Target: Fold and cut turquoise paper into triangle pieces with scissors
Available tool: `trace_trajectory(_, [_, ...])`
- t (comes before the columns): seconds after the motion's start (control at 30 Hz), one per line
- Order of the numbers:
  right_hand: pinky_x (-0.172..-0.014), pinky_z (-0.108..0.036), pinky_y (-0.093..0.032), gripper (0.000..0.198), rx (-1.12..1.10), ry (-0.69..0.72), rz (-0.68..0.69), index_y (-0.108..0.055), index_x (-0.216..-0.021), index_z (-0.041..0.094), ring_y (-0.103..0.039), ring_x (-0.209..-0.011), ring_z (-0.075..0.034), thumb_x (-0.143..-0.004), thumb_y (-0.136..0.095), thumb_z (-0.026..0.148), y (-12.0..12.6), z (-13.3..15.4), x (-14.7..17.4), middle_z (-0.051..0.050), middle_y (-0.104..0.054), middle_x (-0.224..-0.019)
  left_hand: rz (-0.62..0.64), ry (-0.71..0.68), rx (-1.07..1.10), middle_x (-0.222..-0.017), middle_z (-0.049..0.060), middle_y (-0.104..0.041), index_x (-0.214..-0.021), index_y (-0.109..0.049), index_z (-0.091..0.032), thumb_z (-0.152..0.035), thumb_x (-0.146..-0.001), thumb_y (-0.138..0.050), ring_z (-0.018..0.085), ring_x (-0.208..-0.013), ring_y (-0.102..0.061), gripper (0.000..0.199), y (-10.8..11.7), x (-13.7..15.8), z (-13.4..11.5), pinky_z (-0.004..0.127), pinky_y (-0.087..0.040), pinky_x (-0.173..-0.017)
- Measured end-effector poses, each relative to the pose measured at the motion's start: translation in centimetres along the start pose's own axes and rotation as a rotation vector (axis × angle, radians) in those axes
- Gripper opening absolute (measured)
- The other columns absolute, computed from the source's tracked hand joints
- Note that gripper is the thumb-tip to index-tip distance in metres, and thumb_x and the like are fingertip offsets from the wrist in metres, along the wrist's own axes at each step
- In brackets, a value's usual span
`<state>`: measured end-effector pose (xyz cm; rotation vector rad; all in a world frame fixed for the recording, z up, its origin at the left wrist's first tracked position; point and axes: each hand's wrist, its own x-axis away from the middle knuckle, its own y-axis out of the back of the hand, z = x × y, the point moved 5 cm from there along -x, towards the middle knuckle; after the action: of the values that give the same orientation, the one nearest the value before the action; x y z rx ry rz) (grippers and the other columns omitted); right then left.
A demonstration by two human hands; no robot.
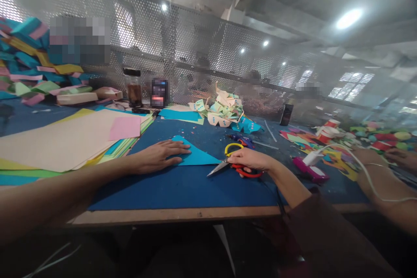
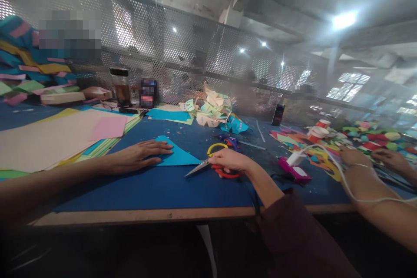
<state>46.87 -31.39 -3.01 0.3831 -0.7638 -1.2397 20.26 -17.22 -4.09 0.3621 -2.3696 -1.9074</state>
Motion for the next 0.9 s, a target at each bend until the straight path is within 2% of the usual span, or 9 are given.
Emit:
trace_trajectory(0.17, [-0.043,-0.02,-0.03,0.049,0.02,0.02,-0.016,-0.051,-0.076,0.018,-0.045,-0.043,-0.006,-0.091,-0.053,0.065,-0.1,0.3,0.1,0.002,-0.057,-0.059,0.022,0.018,-0.001,-0.161,-0.002,-0.039,-0.152,-0.042,-0.034,-0.055,-0.106,-0.032,0.022,-0.152,-0.028,0.052,0.1,0.0,-0.2,0.046,-0.016,-0.126])
trace_trajectory(0.33, [-0.043,-0.02,-0.03,0.048,0.031,0.02,-0.006,-0.049,-0.075,0.018,-0.043,-0.043,-0.005,-0.091,-0.055,0.064,-0.1,0.2,0.8,0.005,-0.049,-0.058,0.006,0.005,0.014,-0.159,-0.002,-0.043,-0.151,-0.044,-0.035,-0.056,-0.105,-0.034,0.022,-0.151,-0.031,0.051,0.2,-0.1,-0.3,0.046,-0.018,-0.126])
trace_trajectory(0.63, [-0.043,-0.02,-0.031,0.05,0.033,0.024,-0.03,-0.051,-0.073,0.018,-0.045,-0.041,-0.007,-0.092,-0.052,0.065,-0.8,0.7,-0.6,0.005,-0.049,-0.054,-0.002,0.006,0.025,-0.158,-0.002,-0.044,-0.15,-0.045,-0.035,-0.054,-0.105,-0.036,0.023,-0.15,-0.032,0.05,0.3,0.0,-0.4,0.046,-0.019,-0.125])
trace_trajectory(0.9, [-0.041,-0.019,-0.03,0.05,0.032,0.029,-0.018,-0.053,-0.078,0.017,-0.043,-0.041,-0.006,-0.091,-0.053,0.065,-0.9,0.7,0.0,0.005,-0.051,-0.057,0.0,-0.011,-0.001,-0.159,-0.002,-0.043,-0.15,-0.045,-0.034,-0.057,-0.105,-0.031,0.021,-0.149,-0.033,0.052,0.2,-0.1,-0.4,0.041,-0.02,-0.124])
